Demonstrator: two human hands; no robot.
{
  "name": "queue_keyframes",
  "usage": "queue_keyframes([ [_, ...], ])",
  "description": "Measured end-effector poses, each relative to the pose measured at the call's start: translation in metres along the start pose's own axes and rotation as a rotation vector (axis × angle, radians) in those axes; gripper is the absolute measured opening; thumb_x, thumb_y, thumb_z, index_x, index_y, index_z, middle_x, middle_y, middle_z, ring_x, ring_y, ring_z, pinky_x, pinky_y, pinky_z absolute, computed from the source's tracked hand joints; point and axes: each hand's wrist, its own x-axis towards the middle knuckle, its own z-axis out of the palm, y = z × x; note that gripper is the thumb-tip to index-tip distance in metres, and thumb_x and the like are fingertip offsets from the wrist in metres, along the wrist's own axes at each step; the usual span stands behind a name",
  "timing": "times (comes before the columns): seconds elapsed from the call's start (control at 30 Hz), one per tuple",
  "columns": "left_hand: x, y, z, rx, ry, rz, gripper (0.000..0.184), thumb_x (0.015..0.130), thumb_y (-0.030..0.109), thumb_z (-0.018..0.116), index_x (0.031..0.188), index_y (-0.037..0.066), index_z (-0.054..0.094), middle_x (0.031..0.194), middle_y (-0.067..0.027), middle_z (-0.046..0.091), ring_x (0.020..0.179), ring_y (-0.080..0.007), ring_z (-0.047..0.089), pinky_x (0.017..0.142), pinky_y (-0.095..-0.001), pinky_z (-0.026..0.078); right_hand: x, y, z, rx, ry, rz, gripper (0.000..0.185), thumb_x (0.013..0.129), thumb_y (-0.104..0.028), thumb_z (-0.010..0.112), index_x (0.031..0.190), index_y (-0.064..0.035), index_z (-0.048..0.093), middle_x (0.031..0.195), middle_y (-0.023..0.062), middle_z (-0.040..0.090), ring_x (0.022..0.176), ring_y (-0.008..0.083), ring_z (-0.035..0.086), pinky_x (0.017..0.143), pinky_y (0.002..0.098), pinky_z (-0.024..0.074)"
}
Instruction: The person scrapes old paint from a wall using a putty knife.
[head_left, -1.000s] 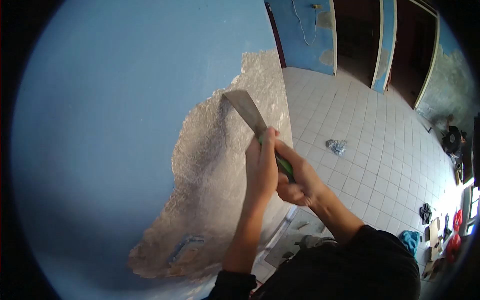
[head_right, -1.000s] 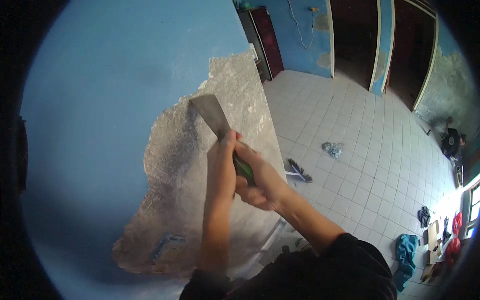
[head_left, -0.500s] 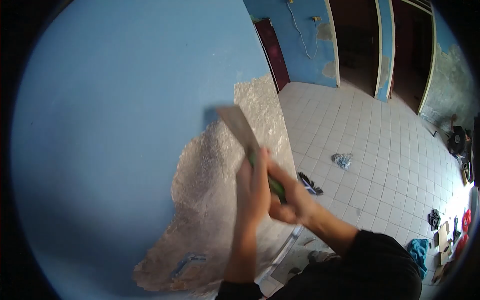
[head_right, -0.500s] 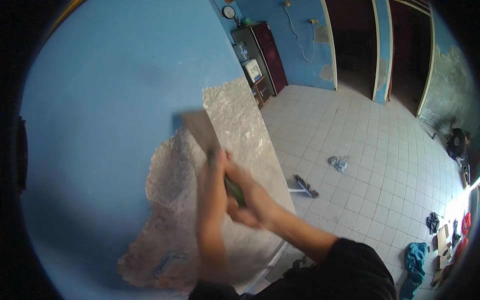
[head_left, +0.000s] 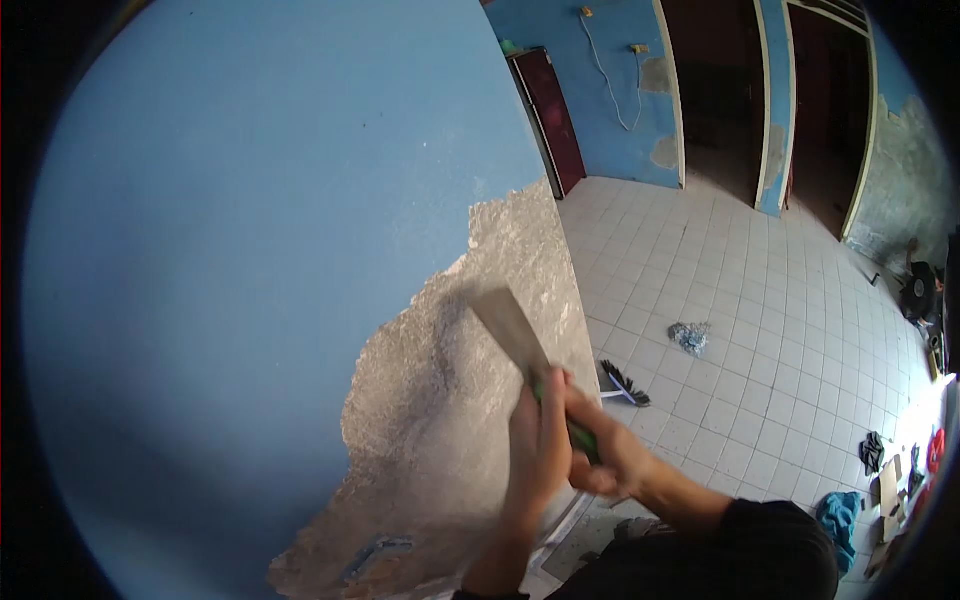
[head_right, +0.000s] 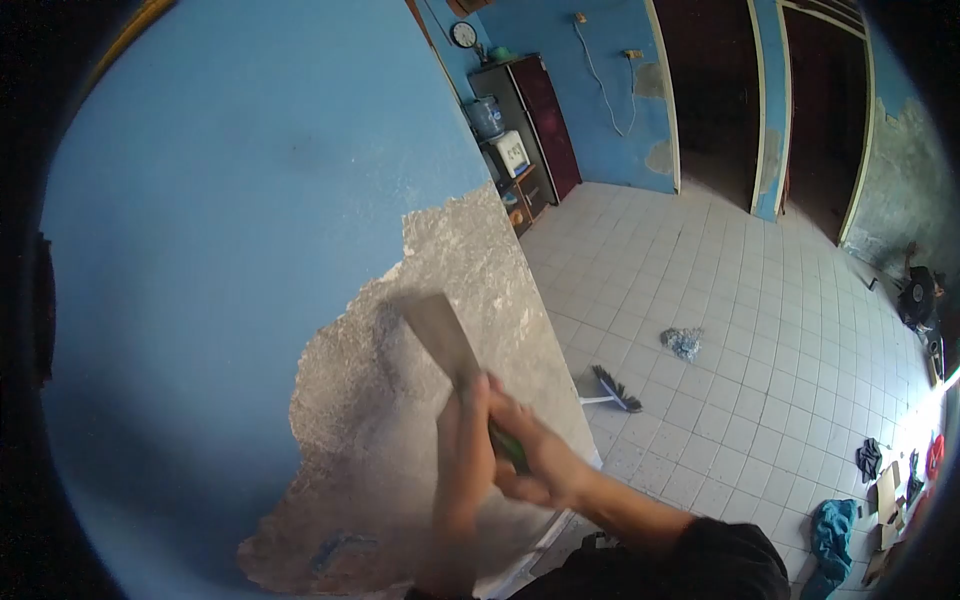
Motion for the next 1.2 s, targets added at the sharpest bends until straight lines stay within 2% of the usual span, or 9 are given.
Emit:
queue_keyframes([
  [0.13, 0.032, 0.017, -0.006, 0.042, 0.166, -0.009, 0.041, 0.09, 0.035, 0.039, 0.088, -0.003, 0.052, 0.076, -0.0074, 0.052, 0.074, -0.0138, 0.049, 0.066, -0.0263, 0.04, 0.042, -0.015, 0.008, -0.167, -0.003, -0.174, 0.036, 0.09, -0.044, 0.035, 0.112, -0.0159, 0.04, 0.056, -0.0015, 0.044, 0.026, 0.0054, 0.028, 0.021, 0.0174, 0.0205],
  [0.23, 0.073, 0.056, -0.008, 0.125, 0.07, 0.245, 0.043, 0.089, 0.037, 0.04, 0.088, -0.005, 0.052, 0.071, -0.0067, 0.05, 0.069, -0.0127, 0.048, 0.063, -0.0256, 0.039, 0.065, -0.053, 0.025, 0.108, -0.35, -0.171, 0.033, 0.089, -0.044, 0.038, 0.081, -0.012, 0.045, 0.053, -0.0013, 0.044, 0.027, 0.0044, 0.029, 0.023, 0.017, 0.0188],
  [0.53, 0.01, 0.011, 0.015, -0.115, 0.084, 0.012, 0.038, 0.091, 0.033, 0.038, 0.096, -0.004, 0.048, 0.081, -0.0081, 0.051, 0.078, -0.0134, 0.051, 0.069, -0.0263, 0.042, 0.001, -0.024, -0.011, -0.162, -0.027, 0.112, 0.036, 0.089, -0.046, 0.035, 0.112, -0.0186, 0.042, 0.052, -0.0003, 0.042, 0.026, 0.005, 0.028, 0.021, 0.0169, 0.0184],
  [0.73, 0.074, 0.051, 0.001, -0.015, 0.022, 0.225, 0.043, 0.09, 0.036, 0.039, 0.093, -0.006, 0.052, 0.079, -0.0089, 0.054, 0.074, -0.0131, 0.051, 0.067, -0.0254, 0.041, 0.054, -0.065, 0.021, -0.039, -0.315, -0.149, 0.039, 0.088, -0.049, 0.036, 0.075, -0.0131, 0.045, 0.05, -0.0015, 0.04, 0.026, 0.0045, 0.025, 0.022, 0.017, 0.0166],
  [0.83, 0.045, 0.044, 0.007, 0.013, -0.022, 0.094, 0.041, 0.091, 0.033, 0.039, 0.096, -0.006, 0.05, 0.083, -0.0097, 0.054, 0.078, -0.013, 0.051, 0.069, -0.0247, 0.04, 0.024, -0.043, 0.011, -0.027, -0.162, -0.071, 0.037, 0.089, -0.046, 0.036, 0.093, -0.0123, 0.05, 0.051, -0.0013, 0.039, 0.027, 0.0047, 0.025, 0.023, 0.017, 0.0178],
  [1.0, 0.017, 0.009, 0.007, -0.249, 0.058, -0.055, 0.032, 0.091, 0.029, 0.039, 0.089, -0.001, 0.049, 0.077, -0.0083, 0.051, 0.075, -0.0118, 0.049, 0.071, -0.0254, 0.04, 0.009, -0.025, 0.007, -0.251, 0.098, 0.002, 0.052, 0.09, -0.043, 0.035, 0.132, -0.015, 0.024, 0.054, 0.0009, 0.04, 0.03, 0.0045, 0.026, 0.025, 0.0168, 0.0205],
  [1.03, 0.029, 0.022, 0.004, -0.324, 0.105, -0.169, 0.032, 0.091, 0.029, 0.038, 0.086, -0.001, 0.049, 0.075, -0.0077, 0.05, 0.072, -0.0118, 0.049, 0.069, -0.0252, 0.041, 0.019, -0.034, 0.009, -0.126, 0.052, 0.164, 0.047, 0.09, -0.042, 0.034, 0.129, -0.0152, 0.028, 0.053, 0.0002, 0.038, 0.03, 0.0037, 0.025, 0.024, 0.0163, 0.0189],
  [1.1, 0.044, 0.017, 0.016, -0.049, 0.107, 0.21, 0.032, 0.091, 0.027, 0.037, 0.083, -0.001, 0.047, 0.07, -0.0052, 0.049, 0.062, -0.0114, 0.048, 0.06, -0.0257, 0.042, 0.018, -0.048, 0.0, -0.202, -0.041, 0.062, 0.037, 0.09, -0.043, 0.034, 0.111, -0.0125, 0.037, 0.052, 0.0001, 0.038, 0.03, 0.0028, 0.024, 0.024, 0.0159, 0.0169],
  [1.2, 0.036, 0.023, 0.025, -0.29, 0.018, 0.049, 0.031, 0.091, 0.027, 0.037, 0.085, -0.002, 0.048, 0.07, -0.0055, 0.049, 0.067, -0.0111, 0.048, 0.066, -0.0251, 0.041, 0.01, -0.048, -0.003, -0.223, -0.068, -0.012, 0.037, 0.09, -0.044, 0.033, 0.094, -0.0085, 0.043, 0.052, 0.0002, 0.038, 0.029, 0.0026, 0.023, 0.023, 0.0159, 0.0163],
])
